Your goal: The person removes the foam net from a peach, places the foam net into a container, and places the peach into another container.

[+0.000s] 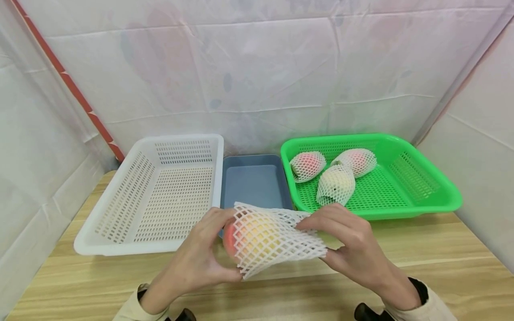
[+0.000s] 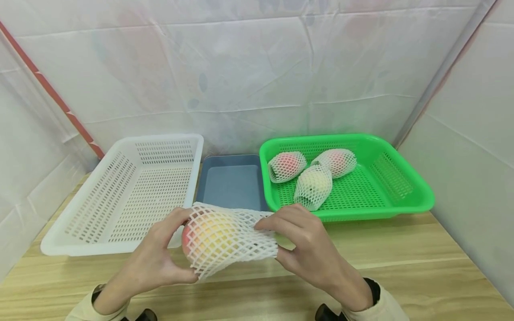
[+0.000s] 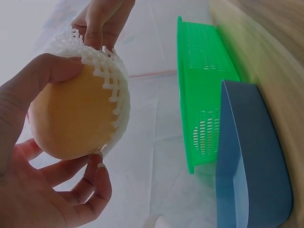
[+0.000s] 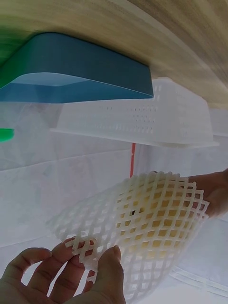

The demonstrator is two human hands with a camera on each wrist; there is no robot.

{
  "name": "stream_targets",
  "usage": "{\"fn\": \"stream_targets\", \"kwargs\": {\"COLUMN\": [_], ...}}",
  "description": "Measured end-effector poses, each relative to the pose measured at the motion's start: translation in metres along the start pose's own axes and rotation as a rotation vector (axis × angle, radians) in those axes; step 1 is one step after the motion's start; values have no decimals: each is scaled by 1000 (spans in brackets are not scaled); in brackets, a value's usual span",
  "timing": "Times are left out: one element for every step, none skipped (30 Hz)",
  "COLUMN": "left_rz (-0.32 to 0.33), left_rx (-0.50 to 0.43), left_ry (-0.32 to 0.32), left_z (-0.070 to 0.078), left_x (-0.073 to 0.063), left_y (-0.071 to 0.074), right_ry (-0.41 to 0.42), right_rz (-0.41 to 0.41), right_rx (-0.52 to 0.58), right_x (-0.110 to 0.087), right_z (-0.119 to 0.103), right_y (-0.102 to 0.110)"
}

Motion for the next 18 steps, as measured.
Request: {"fn": "stream_targets", "kwargs": {"left_rz": [2,4,8,11,14,18,23,26,29,30,33,35,38,41,44,47,50,51], "left_rx": [2,4,5,5,6,6,6,6,6,6,7,9,10,12,13,14,14,14], "left_ry": [-1,-1,-4,-7,-10,-15,-21,-24,-29,-32,-36,-40,-43,-48,-52,-54,-57,-56], "left_z": [0,0,0,0,0,0,0,0,0,0,0,-1,-1,-1,-1,-1,-1,-2], "left_x": [0,0,0,0,0,0,0,1,1,1,1,1,1,1,0,0,0,0], "left_y": [1,1,2,2,3,3,3,4,4,4,4,5,5,5,6,6,6,7], "right_ry": [3,5,8,11,13,16,19,19,19,19,20,21,21,21,20,21,21,20], "right_rz": [2,1,2,2,2,2,4,3,2,2,2,3,3,3,1,2,2,1], "right_rx": [2,3,6,10,12,16,20,22,22,21,21,21,20,19,17,17,17,17], "right_x": [0,0,-1,-1,-1,-1,-1,-1,-1,-1,-1,-1,0,0,0,0,0,0], "right_z": [0,1,1,2,2,2,3,3,3,3,3,3,3,3,3,3,3,3], "right_y": [0,0,0,1,1,1,1,1,1,2,2,2,2,2,2,2,2,2]}}
Point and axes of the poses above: each hand's wrist, its own x-axis towards the middle knuckle, its own y-axis out of the back of the hand, z = x × y, the point moved 4 cm from there along x, towards the middle knuckle, and after that the axes turned 4 degrees about y, right-handed, at the moved point
